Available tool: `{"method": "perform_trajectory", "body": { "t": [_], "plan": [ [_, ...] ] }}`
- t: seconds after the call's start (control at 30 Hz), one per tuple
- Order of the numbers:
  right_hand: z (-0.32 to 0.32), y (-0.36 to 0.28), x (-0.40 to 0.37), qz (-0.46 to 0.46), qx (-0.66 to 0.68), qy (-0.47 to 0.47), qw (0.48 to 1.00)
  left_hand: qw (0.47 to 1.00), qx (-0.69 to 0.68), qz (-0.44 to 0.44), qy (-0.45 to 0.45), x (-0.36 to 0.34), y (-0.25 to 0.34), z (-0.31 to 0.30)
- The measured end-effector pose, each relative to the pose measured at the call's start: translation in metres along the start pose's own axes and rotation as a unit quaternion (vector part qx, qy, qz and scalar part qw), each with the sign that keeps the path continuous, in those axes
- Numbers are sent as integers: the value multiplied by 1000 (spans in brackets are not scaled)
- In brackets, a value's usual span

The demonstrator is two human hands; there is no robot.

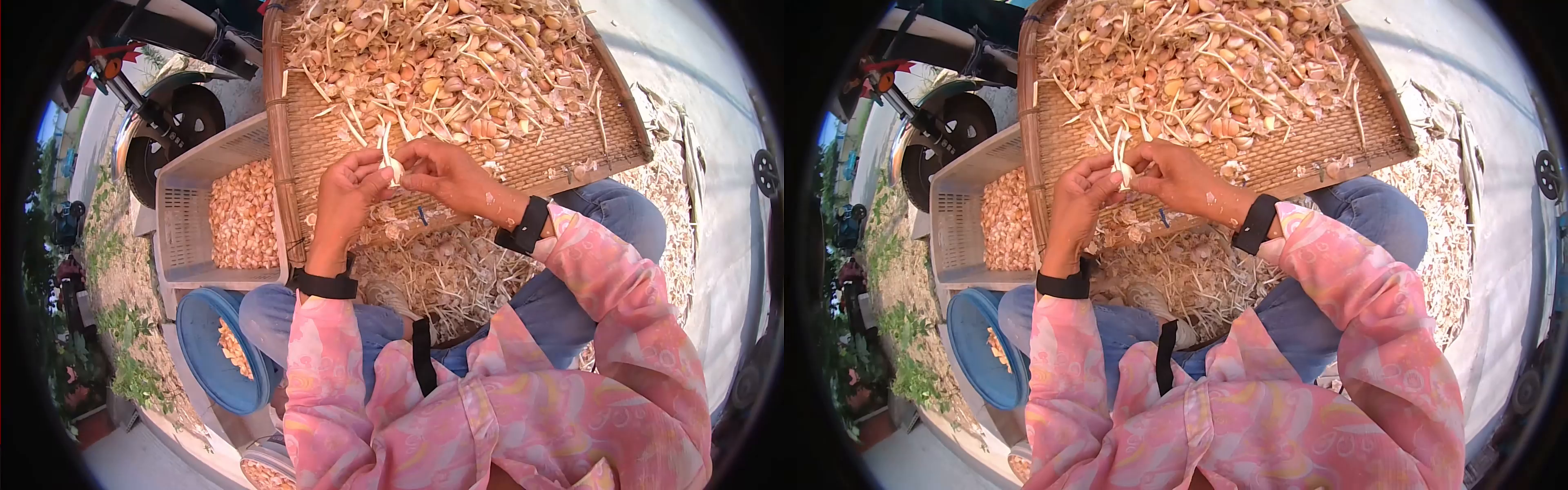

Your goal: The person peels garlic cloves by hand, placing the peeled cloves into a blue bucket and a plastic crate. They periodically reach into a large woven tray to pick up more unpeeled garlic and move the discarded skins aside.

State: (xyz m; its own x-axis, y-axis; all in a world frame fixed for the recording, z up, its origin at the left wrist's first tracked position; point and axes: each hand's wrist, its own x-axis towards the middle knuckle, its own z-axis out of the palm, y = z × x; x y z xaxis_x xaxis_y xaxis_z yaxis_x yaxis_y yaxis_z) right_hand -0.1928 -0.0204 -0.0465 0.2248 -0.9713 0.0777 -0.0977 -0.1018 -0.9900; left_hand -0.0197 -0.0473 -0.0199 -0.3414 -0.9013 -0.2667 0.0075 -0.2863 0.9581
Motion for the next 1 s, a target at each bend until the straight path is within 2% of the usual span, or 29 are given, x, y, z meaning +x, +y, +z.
{"method": "perform_trajectory", "body": {
  "t": [0.1, 0.2, 0.3, 0.47, 0.57, 0.67, 0.77, 0.9, 0.97, 1.0],
  "plan": [
    [-2, -10, -3, 31, -9, -36, 999, 999, -48, 16, -3, -9, -5, 0],
    [-2, -20, -7, 46, -6, -36, 998, 999, -14, 34, 40, -15, -5, 9],
    [-4, -11, -4, 18, -4, -37, 999, 998, 14, 29, 45, -17, -3, 16],
    [-12, -17, -7, -8, -23, -54, 998, 996, -71, -8, 62, -19, -10, 21],
    [-9, -16, -7, -31, 17, -31, 999, 990, -118, -13, 72, -19, -15, 20],
    [-3, -2, -6, 3, 174, -29, 984, 981, -170, -21, 90, -20, -17, 19],
    [-7, -4, -7, 108, 307, -39, 945, 965, -243, -23, 96, -22, -18, 17],
    [-9, -7, -8, 149, 411, -52, 898, 949, -305, -16, 82, -27, -18, 16],
    [-7, -10, -9, 161, 447, -54, 878, 943, -310, 11, 118, -26, -18, 15],
    [-7, -12, -9, 160, 434, -50, 885, 940, -312, 26, 137, -25, -16, 14]
  ]
}}
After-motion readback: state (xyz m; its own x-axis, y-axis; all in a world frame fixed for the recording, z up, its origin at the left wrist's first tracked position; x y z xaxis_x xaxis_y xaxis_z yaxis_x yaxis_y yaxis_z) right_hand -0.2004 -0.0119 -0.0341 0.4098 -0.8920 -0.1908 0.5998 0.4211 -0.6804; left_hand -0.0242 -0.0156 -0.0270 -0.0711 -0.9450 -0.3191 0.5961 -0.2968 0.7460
